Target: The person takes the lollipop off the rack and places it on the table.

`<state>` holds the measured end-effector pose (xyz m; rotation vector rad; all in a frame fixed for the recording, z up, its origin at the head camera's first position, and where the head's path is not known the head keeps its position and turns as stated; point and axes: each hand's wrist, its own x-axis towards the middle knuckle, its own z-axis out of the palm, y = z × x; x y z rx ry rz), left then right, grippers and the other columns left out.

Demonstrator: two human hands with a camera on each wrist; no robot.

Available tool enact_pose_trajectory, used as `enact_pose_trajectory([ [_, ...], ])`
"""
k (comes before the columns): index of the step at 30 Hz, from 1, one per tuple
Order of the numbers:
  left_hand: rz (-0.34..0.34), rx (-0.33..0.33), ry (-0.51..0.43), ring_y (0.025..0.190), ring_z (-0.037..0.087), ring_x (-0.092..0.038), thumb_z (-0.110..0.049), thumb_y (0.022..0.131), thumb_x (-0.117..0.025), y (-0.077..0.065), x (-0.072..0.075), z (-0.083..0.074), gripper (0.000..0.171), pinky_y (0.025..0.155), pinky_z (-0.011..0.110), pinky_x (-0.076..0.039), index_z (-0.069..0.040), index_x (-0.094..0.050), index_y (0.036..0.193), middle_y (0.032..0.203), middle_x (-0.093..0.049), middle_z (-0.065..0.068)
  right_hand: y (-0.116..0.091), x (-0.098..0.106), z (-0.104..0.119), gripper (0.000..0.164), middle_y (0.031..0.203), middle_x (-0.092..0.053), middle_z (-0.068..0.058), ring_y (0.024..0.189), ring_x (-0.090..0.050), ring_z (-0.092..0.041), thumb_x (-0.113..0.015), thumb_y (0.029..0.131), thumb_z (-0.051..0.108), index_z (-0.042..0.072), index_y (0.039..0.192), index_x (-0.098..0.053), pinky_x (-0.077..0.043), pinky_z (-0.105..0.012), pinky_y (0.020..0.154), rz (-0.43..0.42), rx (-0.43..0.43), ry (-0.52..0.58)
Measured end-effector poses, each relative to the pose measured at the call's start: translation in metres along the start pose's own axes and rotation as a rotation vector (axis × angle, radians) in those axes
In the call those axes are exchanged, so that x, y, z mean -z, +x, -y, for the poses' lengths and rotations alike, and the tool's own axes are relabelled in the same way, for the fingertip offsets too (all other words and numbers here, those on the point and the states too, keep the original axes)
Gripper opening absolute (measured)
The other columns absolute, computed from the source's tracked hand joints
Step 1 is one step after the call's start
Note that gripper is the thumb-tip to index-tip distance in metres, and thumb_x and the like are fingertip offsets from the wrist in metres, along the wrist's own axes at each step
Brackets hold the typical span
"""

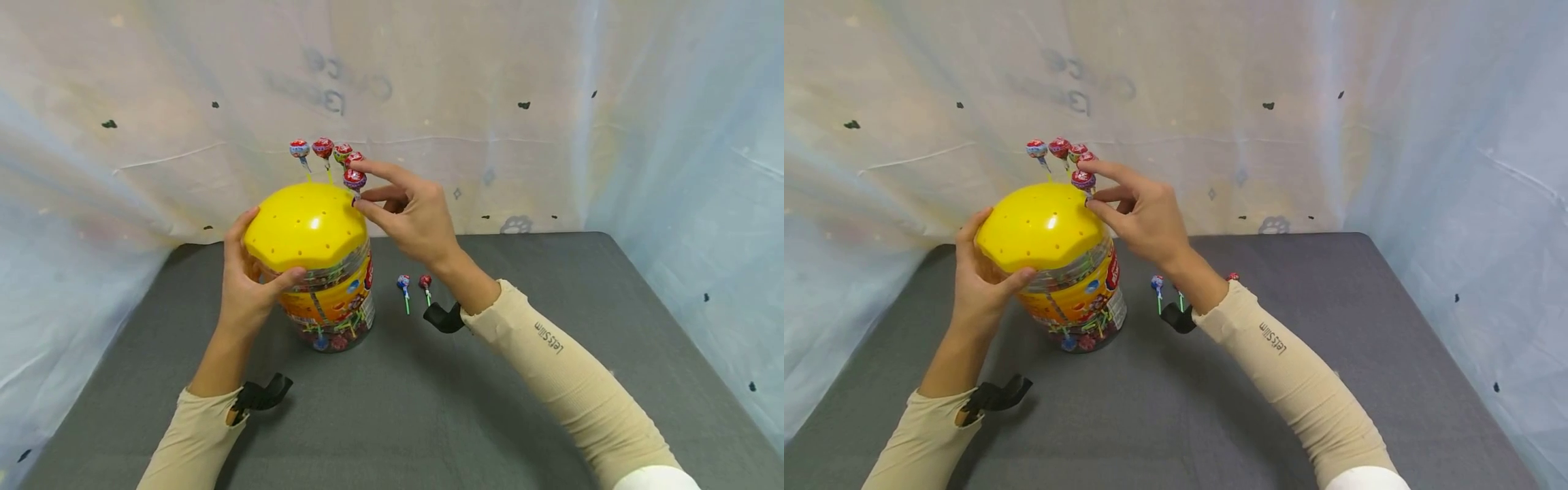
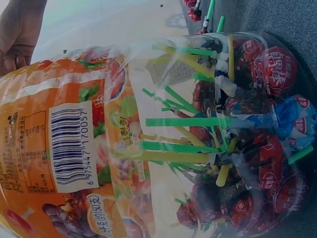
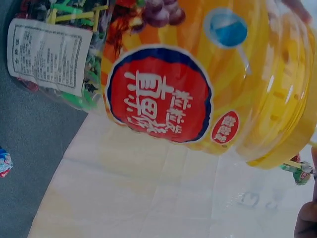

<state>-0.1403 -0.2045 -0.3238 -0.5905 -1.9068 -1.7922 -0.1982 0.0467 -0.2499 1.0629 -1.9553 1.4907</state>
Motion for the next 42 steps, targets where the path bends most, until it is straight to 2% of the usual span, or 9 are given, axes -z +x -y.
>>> enact_pose_trajectory([
  [6,0.022,0.022,-0.01,0.12,0.018,-0.053,-0.001,0.084,-0.075,0.001,0.003,0.002,0.087,0.091,0.021,-0.05,-0.02,-0.028,0.155,0.151,-0.039,0.007,-0.002,0.002,0.0,0.042,0.102,-0.077,-0.012,0.065,-0.069,-0.013,-0.075,0.087,0.005,0.008,0.128,-0.066,-0.032,-0.025,0.046,0.023,-0.03,0.066],
  [12,0.118,0.027,-0.174,0.128,0.021,-0.048,0.009,0.085,-0.068,0.007,0.016,0.008,0.088,0.101,0.023,-0.047,-0.017,-0.025,0.157,0.154,-0.035,0.012,-0.004,0.0,0.004,0.043,0.111,-0.075,-0.013,0.083,-0.076,-0.017,-0.074,0.087,0.004,0.006,0.129,-0.065,-0.031,-0.026,0.045,0.062,-0.018,0.118],
  [17,0.174,0.015,-0.253,0.128,0.02,-0.048,0.008,0.087,-0.065,0.011,0.021,0.01,0.087,0.102,0.023,-0.047,-0.015,-0.022,0.158,0.155,-0.032,0.013,-0.006,-0.002,0.008,0.044,0.112,-0.075,-0.013,0.085,-0.076,-0.015,-0.074,0.088,0.005,0.007,0.131,-0.063,-0.032,-0.026,0.045,0.07,-0.029,0.12],
  [22,0.18,-0.011,-0.29,0.127,0.024,-0.048,0.006,0.089,-0.058,0.012,0.014,0.004,0.082,0.101,0.025,-0.047,-0.015,-0.02,0.158,0.154,-0.03,0.015,-0.007,-0.002,0.009,0.046,0.102,-0.078,-0.01,0.056,-0.065,-0.01,-0.074,0.088,0.008,0.011,0.133,-0.063,-0.037,-0.026,0.043,0.066,-0.056,0.082],
  [26,0.032,-0.127,-0.1,0.141,0.024,-0.031,-0.003,0.085,-0.058,0.01,-0.003,-0.011,0.071,0.111,0.03,-0.037,-0.008,-0.034,0.151,0.158,-0.022,0.01,-0.008,-0.004,0.011,0.046,0.098,-0.078,-0.01,0.054,-0.063,-0.011,-0.076,0.088,0.01,0.011,0.132,-0.063,-0.033,-0.026,0.044,0.039,-0.027,0.045],
  [30,-0.16,-0.242,0.281,0.149,0.027,-0.021,-0.041,0.087,-0.072,0.006,-0.019,-0.021,0.069,0.118,0.045,-0.029,-0.004,-0.05,0.141,0.158,-0.029,0.009,-0.007,-0.007,0.011,0.046,0.099,-0.078,-0.01,0.064,-0.071,-0.014,-0.076,0.087,0.011,0.01,0.131,-0.064,-0.033,-0.026,0.046,0.029,0.01,0.023],
  [33,-0.198,-0.26,0.465,0.15,0.029,-0.023,-0.065,0.079,-0.073,0.005,-0.027,-0.024,0.082,0.118,0.053,-0.029,-0.008,-0.057,0.136,0.155,-0.038,0.01,-0.006,-0.006,0.012,0.045,0.099,-0.078,-0.01,0.061,-0.068,-0.013,-0.076,0.087,0.01,0.01,0.131,-0.064,-0.034,-0.025,0.046,0.044,0.002,0.025],
  [39,-0.232,-0.3,0.479,0.144,0.027,-0.034,-0.066,0.074,-0.077,0.006,-0.03,-0.022,0.082,0.114,0.047,-0.037,-0.005,-0.064,0.128,0.148,-0.048,0.013,-0.005,-0.002,0.013,0.045,0.101,-0.078,-0.011,0.045,-0.052,-0.02,-0.073,0.089,0.007,0.009,0.133,-0.062,-0.035,-0.026,0.044,0.107,-0.059,0.097],
  [42,-0.229,-0.304,0.47,0.143,0.028,-0.035,-0.066,0.074,-0.077,0.006,-0.029,-0.021,0.082,0.114,0.044,-0.035,-0.004,-0.064,0.127,0.147,-0.049,0.014,-0.005,-0.002,0.013,0.045,0.102,-0.077,-0.012,0.05,-0.059,-0.021,-0.073,0.089,0.005,0.008,0.132,-0.062,-0.034,-0.026,0.044,0.101,-0.066,0.127],
])
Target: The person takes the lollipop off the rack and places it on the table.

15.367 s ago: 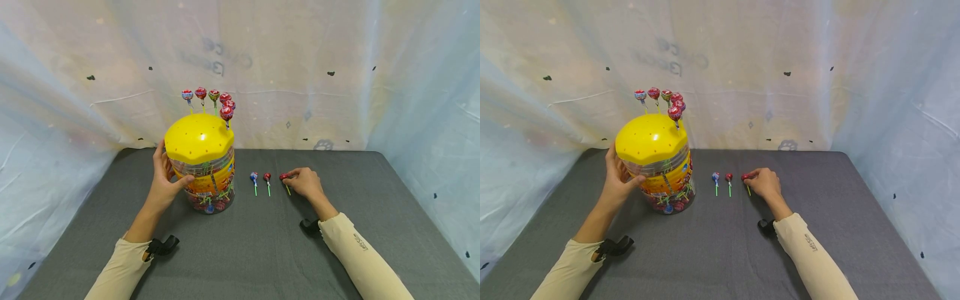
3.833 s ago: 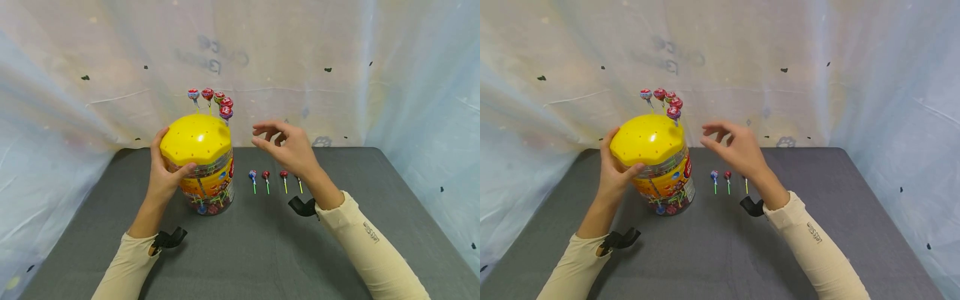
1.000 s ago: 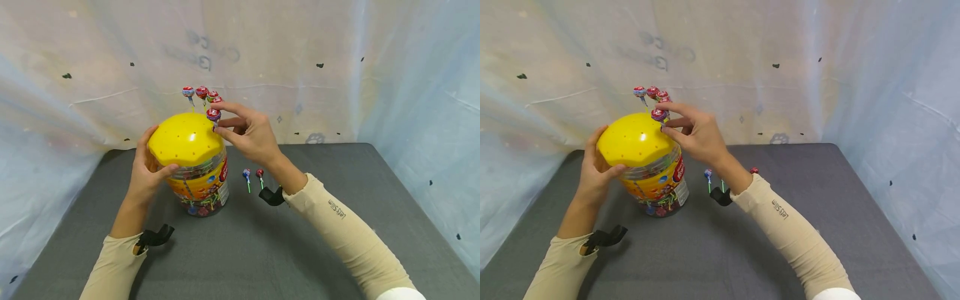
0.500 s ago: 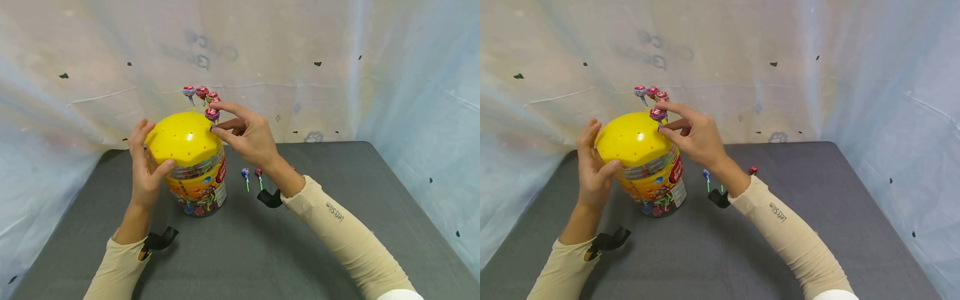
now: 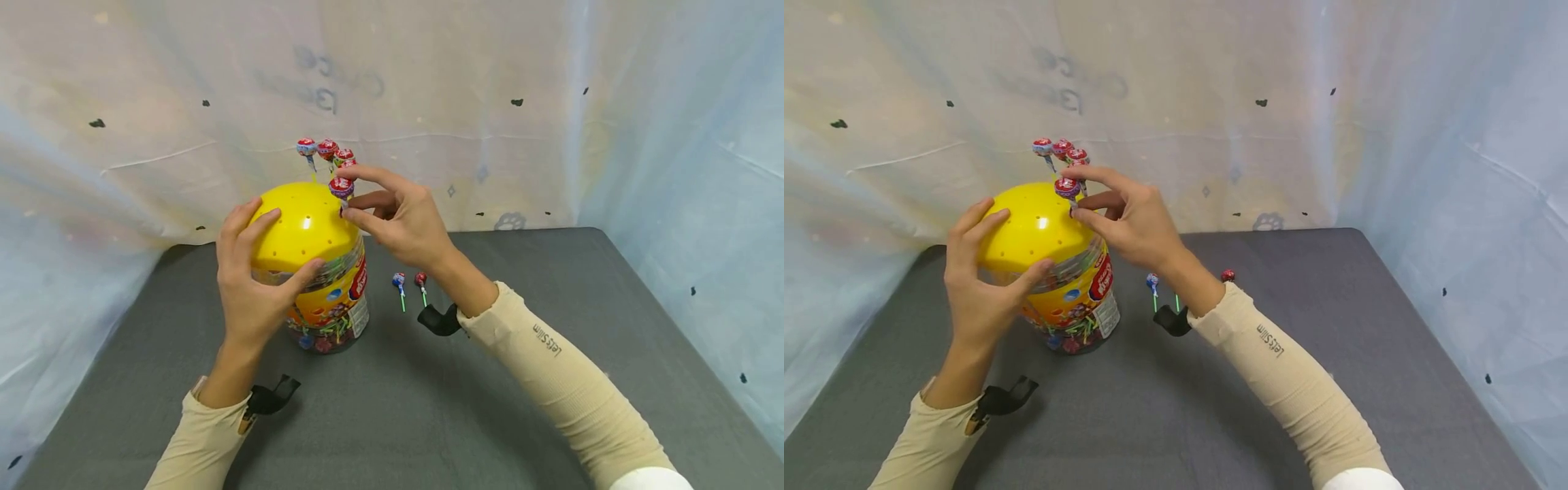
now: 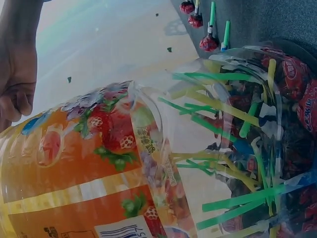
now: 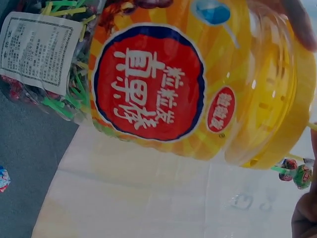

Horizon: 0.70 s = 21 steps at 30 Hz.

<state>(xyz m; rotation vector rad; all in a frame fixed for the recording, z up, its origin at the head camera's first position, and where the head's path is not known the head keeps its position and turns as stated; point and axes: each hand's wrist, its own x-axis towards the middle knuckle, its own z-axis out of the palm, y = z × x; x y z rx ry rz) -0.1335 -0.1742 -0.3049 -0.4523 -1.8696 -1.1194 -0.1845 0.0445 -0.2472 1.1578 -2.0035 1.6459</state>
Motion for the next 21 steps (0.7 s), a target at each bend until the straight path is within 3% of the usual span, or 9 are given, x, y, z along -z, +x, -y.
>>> enact_pose_trajectory([
  [5,0.011,0.0,-0.014,0.144,0.027,-0.034,-0.065,0.074,-0.077,0.0,-0.001,-0.001,0.082,0.116,0.047,-0.033,-0.005,-0.064,0.128,0.148,-0.049,0.012,-0.003,-0.004,0.003,0.044,0.103,-0.077,-0.012,0.065,-0.07,-0.013,-0.076,0.087,0.006,0.008,0.13,-0.065,-0.035,-0.025,0.046,-0.08,0.037,-0.055],
  [8,0.006,-0.002,-0.012,0.143,0.026,-0.035,-0.066,0.074,-0.077,0.001,-0.002,-0.001,0.082,0.115,0.047,-0.033,-0.005,-0.064,0.127,0.147,-0.049,0.013,-0.003,-0.003,0.006,0.044,0.104,-0.077,-0.013,0.05,-0.059,-0.01,-0.075,0.088,0.006,0.007,0.131,-0.065,-0.037,-0.024,0.045,-0.094,0.037,-0.06],
  [11,0.011,0.001,-0.014,0.143,0.025,-0.035,-0.066,0.074,-0.077,0.001,-0.003,-0.001,0.082,0.115,0.046,-0.033,-0.005,-0.064,0.127,0.148,-0.049,0.012,0.001,0.003,0.009,0.045,0.102,-0.076,-0.018,0.04,-0.046,-0.016,-0.072,0.089,0.002,0.004,0.133,-0.062,-0.036,-0.026,0.041,-0.099,0.023,0.03],
  [15,0.026,0.008,-0.017,0.144,0.025,-0.034,-0.066,0.074,-0.076,0.0,-0.002,-0.002,0.082,0.116,0.048,-0.033,-0.006,-0.063,0.128,0.149,-0.048,0.011,0.004,0.012,0.012,0.048,0.096,-0.076,-0.021,0.041,-0.047,-0.021,-0.071,0.088,-0.001,0.003,0.135,-0.061,-0.041,-0.03,0.042,-0.128,-0.005,0.113],
  [21,0.033,0.014,-0.028,0.145,0.026,-0.033,-0.065,0.074,-0.077,0.001,0.0,0.002,0.081,0.117,0.047,-0.032,-0.006,-0.062,0.129,0.15,-0.047,0.011,-0.009,0.018,0.009,0.05,0.091,-0.077,-0.016,0.046,-0.053,-0.023,-0.076,0.086,0.003,0.008,0.134,-0.062,-0.049,-0.032,0.048,-0.178,-0.09,0.063],
])
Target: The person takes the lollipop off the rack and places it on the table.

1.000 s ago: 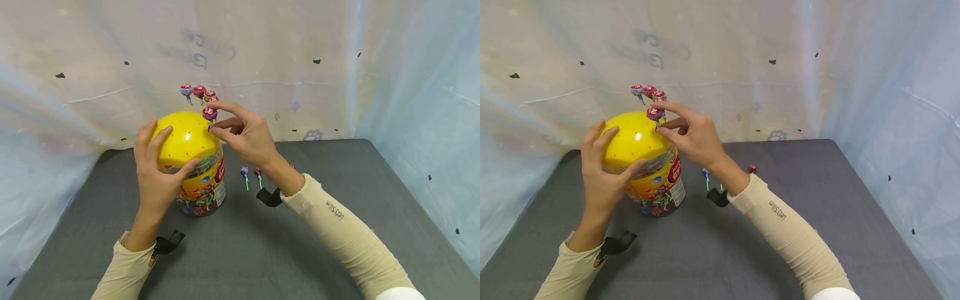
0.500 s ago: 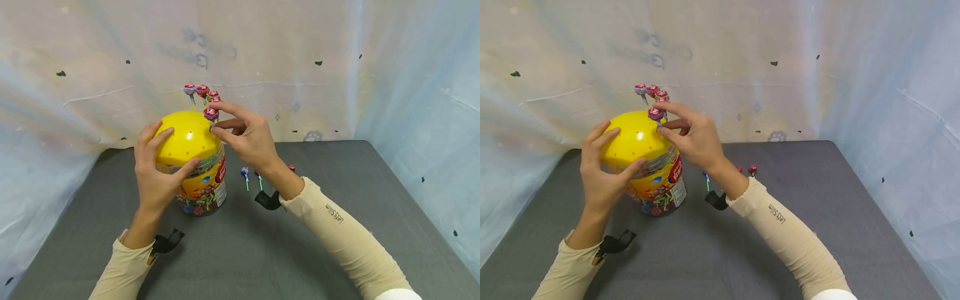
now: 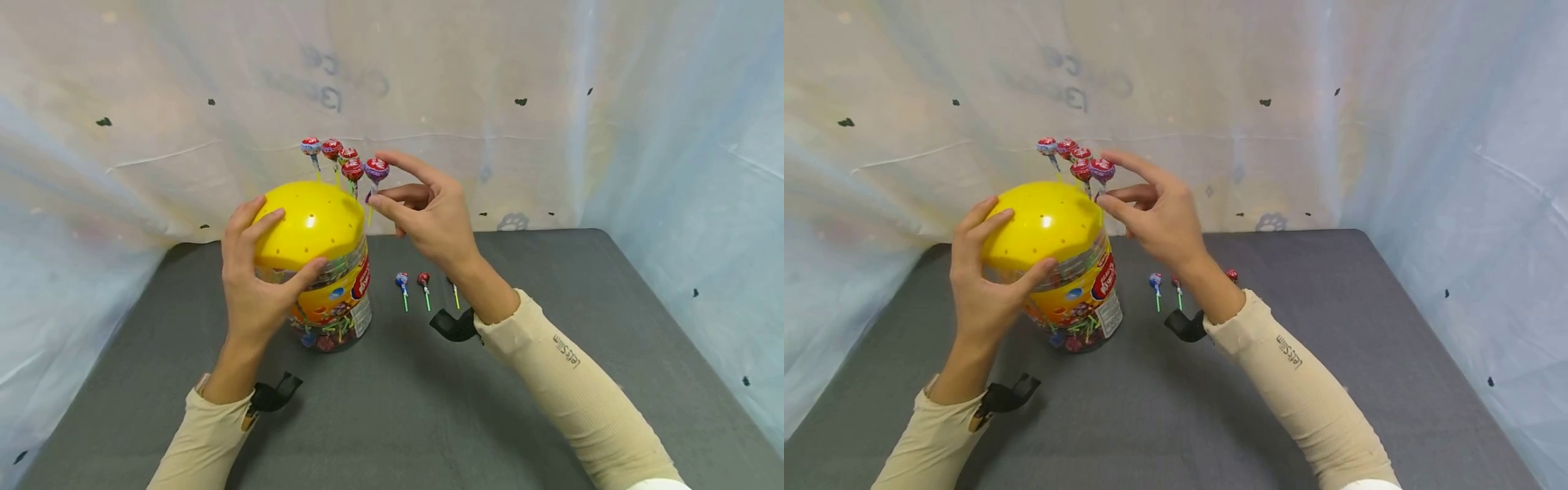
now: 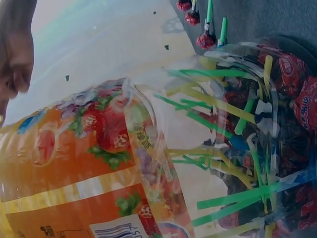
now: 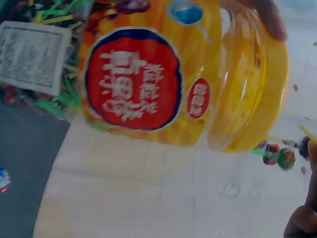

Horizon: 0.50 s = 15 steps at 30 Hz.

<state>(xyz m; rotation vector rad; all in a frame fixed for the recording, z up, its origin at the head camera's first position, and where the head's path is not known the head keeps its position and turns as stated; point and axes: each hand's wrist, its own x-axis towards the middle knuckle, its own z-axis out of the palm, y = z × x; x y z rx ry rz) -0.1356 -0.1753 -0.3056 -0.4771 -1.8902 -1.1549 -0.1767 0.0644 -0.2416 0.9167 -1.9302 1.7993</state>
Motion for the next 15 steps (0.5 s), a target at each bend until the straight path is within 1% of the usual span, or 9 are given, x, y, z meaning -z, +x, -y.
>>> enact_pose_trajectory([
  [7,0.0,0.007,-0.038,0.145,0.026,-0.034,-0.06,0.073,-0.081,0.0,0.004,0.007,0.082,0.117,0.042,-0.033,-0.002,-0.061,0.128,0.151,-0.046,0.013,-0.025,0.021,-0.007,0.051,0.087,-0.078,-0.008,0.046,-0.054,-0.03,-0.077,0.086,0.009,0.015,0.134,-0.063,-0.04,-0.029,0.041,-0.027,-0.146,-0.067],
  [10,0.007,0.005,-0.038,0.145,0.025,-0.033,-0.062,0.073,-0.08,0.001,0.004,0.007,0.082,0.117,0.04,-0.033,-0.003,-0.061,0.128,0.15,-0.046,0.012,-0.037,0.029,-0.015,0.049,0.087,-0.078,-0.008,0.047,-0.056,-0.027,-0.077,0.087,0.014,0.019,0.134,-0.063,-0.038,-0.028,0.038,-0.028,-0.221,-0.114],
  [12,0.013,0.001,-0.041,0.144,0.025,-0.033,-0.063,0.074,-0.079,0.002,0.004,0.007,0.083,0.116,0.04,-0.034,-0.003,-0.061,0.128,0.151,-0.045,0.011,-0.045,0.034,-0.022,0.048,0.086,-0.078,-0.008,0.048,-0.058,-0.025,-0.076,0.088,0.016,0.019,0.134,-0.063,-0.037,-0.028,0.038,-0.022,-0.266,-0.14],
  [15,0.02,-0.005,-0.04,0.144,0.025,-0.034,-0.064,0.074,-0.078,0.002,0.003,0.007,0.084,0.115,0.042,-0.034,-0.004,-0.061,0.128,0.151,-0.045,0.011,-0.057,0.038,-0.033,0.048,0.085,-0.078,-0.007,0.049,-0.059,-0.023,-0.076,0.089,0.02,0.019,0.135,-0.062,-0.032,-0.026,0.038,-0.017,-0.327,-0.192],
])
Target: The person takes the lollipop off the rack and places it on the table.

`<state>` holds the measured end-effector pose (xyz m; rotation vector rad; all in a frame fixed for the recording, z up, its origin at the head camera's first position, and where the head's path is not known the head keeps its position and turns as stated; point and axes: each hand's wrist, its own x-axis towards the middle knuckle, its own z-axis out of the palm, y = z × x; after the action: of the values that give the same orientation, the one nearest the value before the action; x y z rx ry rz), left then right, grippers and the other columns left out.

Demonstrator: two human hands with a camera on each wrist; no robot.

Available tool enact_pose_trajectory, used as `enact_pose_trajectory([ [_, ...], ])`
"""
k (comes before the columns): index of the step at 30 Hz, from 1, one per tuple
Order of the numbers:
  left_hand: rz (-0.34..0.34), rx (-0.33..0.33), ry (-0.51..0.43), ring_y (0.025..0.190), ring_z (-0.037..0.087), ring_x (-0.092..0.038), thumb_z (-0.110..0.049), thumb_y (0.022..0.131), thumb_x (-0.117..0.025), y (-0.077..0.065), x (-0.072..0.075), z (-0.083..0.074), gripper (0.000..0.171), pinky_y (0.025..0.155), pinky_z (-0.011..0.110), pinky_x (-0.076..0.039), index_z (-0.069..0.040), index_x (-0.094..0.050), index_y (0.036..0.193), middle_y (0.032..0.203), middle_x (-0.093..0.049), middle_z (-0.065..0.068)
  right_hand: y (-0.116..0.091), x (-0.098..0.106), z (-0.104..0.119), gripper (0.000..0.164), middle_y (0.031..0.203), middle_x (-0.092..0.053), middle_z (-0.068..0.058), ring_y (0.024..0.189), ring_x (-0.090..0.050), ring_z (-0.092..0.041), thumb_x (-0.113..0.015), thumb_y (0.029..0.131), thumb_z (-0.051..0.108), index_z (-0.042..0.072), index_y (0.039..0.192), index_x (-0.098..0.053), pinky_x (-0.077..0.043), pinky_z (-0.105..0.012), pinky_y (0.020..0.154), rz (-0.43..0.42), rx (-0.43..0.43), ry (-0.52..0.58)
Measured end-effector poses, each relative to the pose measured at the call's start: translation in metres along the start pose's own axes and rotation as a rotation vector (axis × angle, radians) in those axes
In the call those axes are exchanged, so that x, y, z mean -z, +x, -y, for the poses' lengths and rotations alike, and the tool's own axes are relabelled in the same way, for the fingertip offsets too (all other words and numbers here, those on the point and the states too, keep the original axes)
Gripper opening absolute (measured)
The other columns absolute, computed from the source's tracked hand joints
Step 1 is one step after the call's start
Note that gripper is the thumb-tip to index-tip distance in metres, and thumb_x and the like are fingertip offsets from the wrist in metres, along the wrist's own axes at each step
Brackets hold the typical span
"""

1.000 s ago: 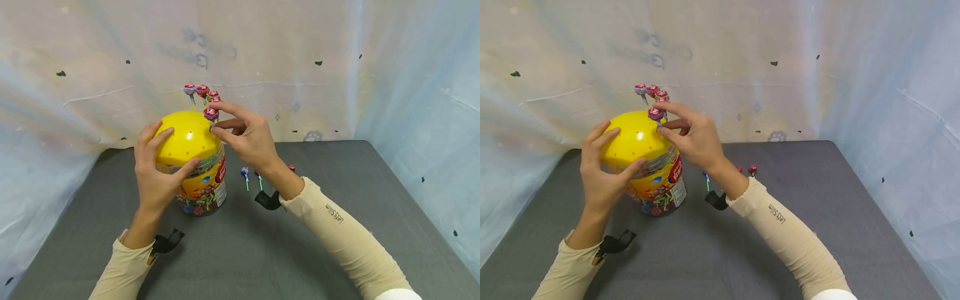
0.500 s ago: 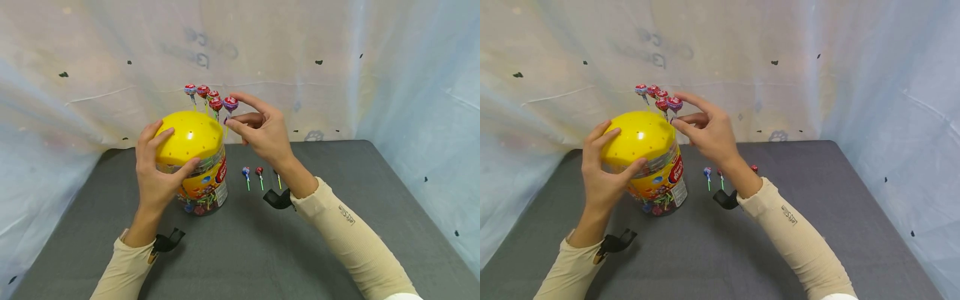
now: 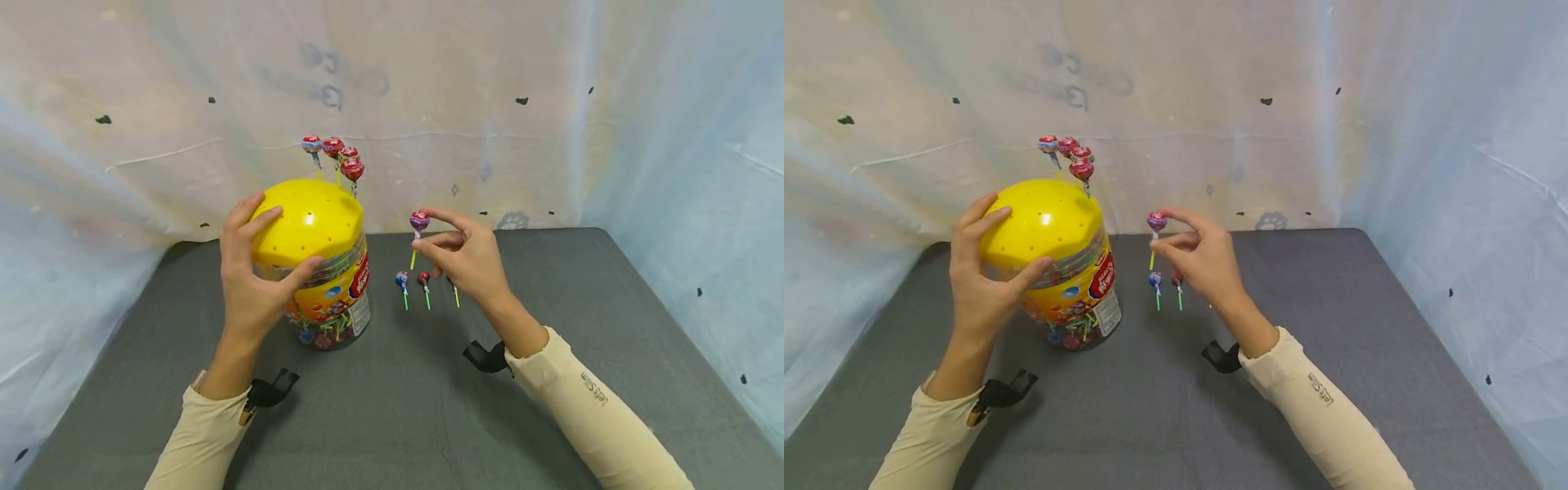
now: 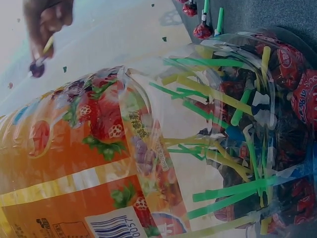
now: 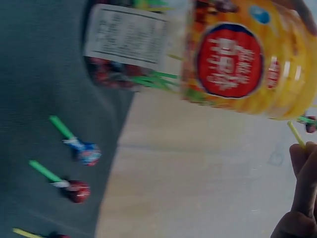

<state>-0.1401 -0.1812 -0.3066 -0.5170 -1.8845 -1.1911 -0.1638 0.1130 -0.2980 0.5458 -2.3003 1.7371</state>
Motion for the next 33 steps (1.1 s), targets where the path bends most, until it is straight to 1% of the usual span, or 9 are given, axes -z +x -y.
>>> enact_pose_trajectory([
  [2,0.003,-0.002,-0.002,0.144,0.026,-0.033,-0.065,0.073,-0.078,0.0,0.0,0.0,0.084,0.114,0.044,-0.034,-0.003,-0.061,0.128,0.151,-0.045,0.012,-0.005,-0.001,-0.008,0.048,0.084,-0.078,-0.006,0.05,-0.06,-0.023,-0.077,0.088,0.022,0.02,0.135,-0.062,-0.03,-0.026,0.038,0.005,-0.04,-0.022],
  [7,0.01,-0.007,0.003,0.143,0.026,-0.033,-0.066,0.073,-0.077,0.0,0.0,0.0,0.085,0.113,0.046,-0.033,-0.004,-0.06,0.128,0.151,-0.044,0.012,-0.016,-0.002,-0.024,0.046,0.086,-0.078,-0.006,0.051,-0.06,-0.023,-0.078,0.088,0.027,0.03,0.131,-0.064,-0.028,-0.026,0.038,0.034,-0.129,-0.078],
  [11,0.015,-0.011,0.009,0.143,0.025,-0.033,-0.066,0.074,-0.077,0.0,0.0,0.0,0.085,0.113,0.044,-0.033,-0.004,-0.06,0.129,0.151,-0.043,0.011,-0.026,-0.006,-0.036,0.045,0.083,-0.078,-0.002,0.051,-0.058,-0.024,-0.078,0.086,0.028,0.032,0.129,-0.065,-0.027,-0.025,0.04,0.058,-0.179,-0.139],
  [16,0.018,-0.011,0.006,0.143,0.025,-0.032,-0.066,0.074,-0.077,0.0,0.0,0.0,0.085,0.112,0.044,-0.033,-0.005,-0.059,0.129,0.151,-0.043,0.011,-0.038,-0.018,-0.049,0.045,0.083,-0.079,0.002,0.056,-0.064,-0.033,-0.079,0.086,0.027,0.028,0.128,-0.065,-0.038,-0.026,0.045,0.139,-0.276,-0.224],
  [18,0.021,-0.01,0.006,0.143,0.025,-0.032,-0.067,0.074,-0.076,0.0,0.0,0.0,0.085,0.112,0.044,-0.033,-0.006,-0.059,0.13,0.151,-0.042,0.01,-0.041,-0.023,-0.054,0.045,0.084,-0.079,0.003,0.058,-0.066,-0.033,-0.079,0.085,0.027,0.028,0.128,-0.065,-0.041,-0.027,0.047,0.176,-0.307,-0.273],
  [21,0.027,-0.009,0.005,0.143,0.025,-0.031,-0.067,0.074,-0.076,0.0,0.0,0.0,0.085,0.112,0.043,-0.033,-0.006,-0.059,0.13,0.152,-0.042,0.01,-0.044,-0.028,-0.06,0.046,0.081,-0.078,0.007,0.057,-0.067,-0.029,-0.08,0.084,0.028,0.027,0.128,-0.066,-0.039,-0.027,0.046,0.206,-0.328,-0.349],
  [24,0.032,-0.011,0.004,0.143,0.025,-0.031,-0.066,0.074,-0.076,0.001,0.0,0.0,0.084,0.111,0.042,-0.034,-0.006,-0.059,0.13,0.152,-0.041,0.01,-0.045,-0.031,-0.064,0.046,0.078,-0.077,0.01,0.055,-0.067,-0.027,-0.081,0.083,0.029,0.026,0.127,-0.067,-0.035,-0.026,0.044,0.211,-0.353,-0.389],
  [29,0.03,-0.017,0.006,0.143,0.025,-0.031,-0.066,0.075,-0.076,0.0,0.0,0.0,0.084,0.111,0.042,-0.033,-0.006,-0.059,0.13,0.152,-0.041,0.01,-0.044,-0.033,-0.072,0.044,0.075,-0.076,0.008,0.051,-0.063,-0.022,-0.081,0.083,0.027,0.026,0.125,-0.068,-0.03,-0.025,0.043,0.259,-0.395,-0.387],
  [33,0.029,-0.024,0.013,0.143,0.025,-0.031,-0.066,0.075,-0.076,0.001,0.001,-0.001,0.083,0.111,0.044,-0.033,-0.005,-0.058,0.13,0.151,-0.042,0.011,-0.042,-0.037,-0.08,0.044,0.072,-0.076,0.006,0.047,-0.059,-0.015,-0.083,0.081,0.026,0.025,0.123,-0.069,-0.032,-0.026,0.044,0.295,-0.42,-0.395],
])
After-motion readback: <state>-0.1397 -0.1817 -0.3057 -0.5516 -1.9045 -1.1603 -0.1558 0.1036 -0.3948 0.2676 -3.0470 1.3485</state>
